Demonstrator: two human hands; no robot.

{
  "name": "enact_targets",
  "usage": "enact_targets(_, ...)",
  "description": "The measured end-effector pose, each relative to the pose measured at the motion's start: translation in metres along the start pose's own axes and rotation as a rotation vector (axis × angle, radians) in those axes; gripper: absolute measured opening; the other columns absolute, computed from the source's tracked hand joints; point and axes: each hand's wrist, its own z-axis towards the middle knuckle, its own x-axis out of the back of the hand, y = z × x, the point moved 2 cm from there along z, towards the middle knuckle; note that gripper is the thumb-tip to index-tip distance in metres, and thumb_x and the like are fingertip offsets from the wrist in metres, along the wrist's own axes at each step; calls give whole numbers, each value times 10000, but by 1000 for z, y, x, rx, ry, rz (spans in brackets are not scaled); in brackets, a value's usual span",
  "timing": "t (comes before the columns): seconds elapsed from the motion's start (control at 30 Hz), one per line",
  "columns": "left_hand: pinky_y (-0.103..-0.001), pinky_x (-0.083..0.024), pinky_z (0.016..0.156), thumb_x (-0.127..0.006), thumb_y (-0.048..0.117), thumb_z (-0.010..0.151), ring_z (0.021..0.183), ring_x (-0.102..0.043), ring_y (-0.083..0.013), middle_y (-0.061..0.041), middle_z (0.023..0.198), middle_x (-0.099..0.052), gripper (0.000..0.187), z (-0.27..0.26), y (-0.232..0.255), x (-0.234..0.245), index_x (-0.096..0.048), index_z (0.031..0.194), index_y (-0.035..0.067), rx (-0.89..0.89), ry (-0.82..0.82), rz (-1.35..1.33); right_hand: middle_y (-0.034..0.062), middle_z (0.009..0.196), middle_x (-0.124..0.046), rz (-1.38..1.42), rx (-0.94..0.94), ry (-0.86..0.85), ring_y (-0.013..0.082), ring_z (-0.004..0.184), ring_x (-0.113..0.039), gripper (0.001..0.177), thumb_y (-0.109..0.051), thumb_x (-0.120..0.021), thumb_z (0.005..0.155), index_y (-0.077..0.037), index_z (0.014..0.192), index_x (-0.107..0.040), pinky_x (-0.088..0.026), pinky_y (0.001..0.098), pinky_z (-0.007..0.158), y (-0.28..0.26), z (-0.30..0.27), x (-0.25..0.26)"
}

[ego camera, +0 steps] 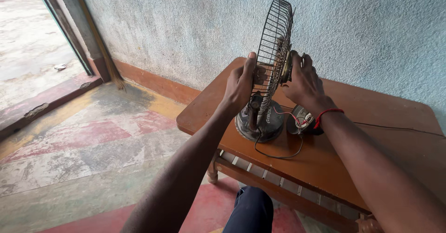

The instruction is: The person disassembles a table fan, removes the rear motor housing, and uses a screwdriver to adjust internal components. They then reattach the housing and secure it by hand.

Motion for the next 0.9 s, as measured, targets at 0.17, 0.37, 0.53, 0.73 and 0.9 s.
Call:
enact_targets(0.17, -348, -498, 707, -491, 625, 973, 754, -636, -157, -110, 798, -716, 703, -13, 25, -2, -757, 959, -25, -79, 41, 224, 290, 1529, -302, -14, 30, 81, 511, 1328, -465, 857, -107, -795, 778, -85, 1525, -376, -542, 553, 963, -9, -10, 8)
enact_targets(0.37, -363, -405, 557, -561, 491, 1007, 597, -500, -136, -60, 669, -628, 545, -11, 35, 4, -744, 865, -3, -118, 138, 432, 248, 1433, -433, 18, 198, 320, 456, 1233, -558, 496, -28, -668, 840, -40, 1330, -592, -547, 523, 936, -17, -22, 19)
enact_targets(0.53, -314, -535, 639, -596, 464, 979, 690, -695, -113, -77, 756, -758, 483, -17, 40, 13, -786, 890, 29, -323, 132, 446, 176, 1208, -566, 260, 201, 328, 329, 1017, -679, 213, -26, -556, 961, -25, 1170, -599, -569, 458, 884, -28, -29, 32)
enact_targets(0.73, -401, -542, 656, -483, 469, 1035, 665, -702, -202, -99, 846, -803, 521, -19, 35, 20, -798, 932, 67, -21, 98, 454, 185, 1041, -691, 368, 314, 329, 312, 943, -714, 202, 4, -536, 950, 11, 1145, -589, -582, 420, 808, -34, -30, 35)
enact_targets(0.9, -339, -577, 692, -528, 478, 1005, 725, -733, -135, -89, 823, -803, 525, -17, 31, 27, -809, 876, 54, -127, 89, 312, 188, 1037, -705, 355, 284, 280, 289, 895, -724, 209, 19, -532, 940, 3, 1122, -633, -591, 409, 760, -27, -32, 27)
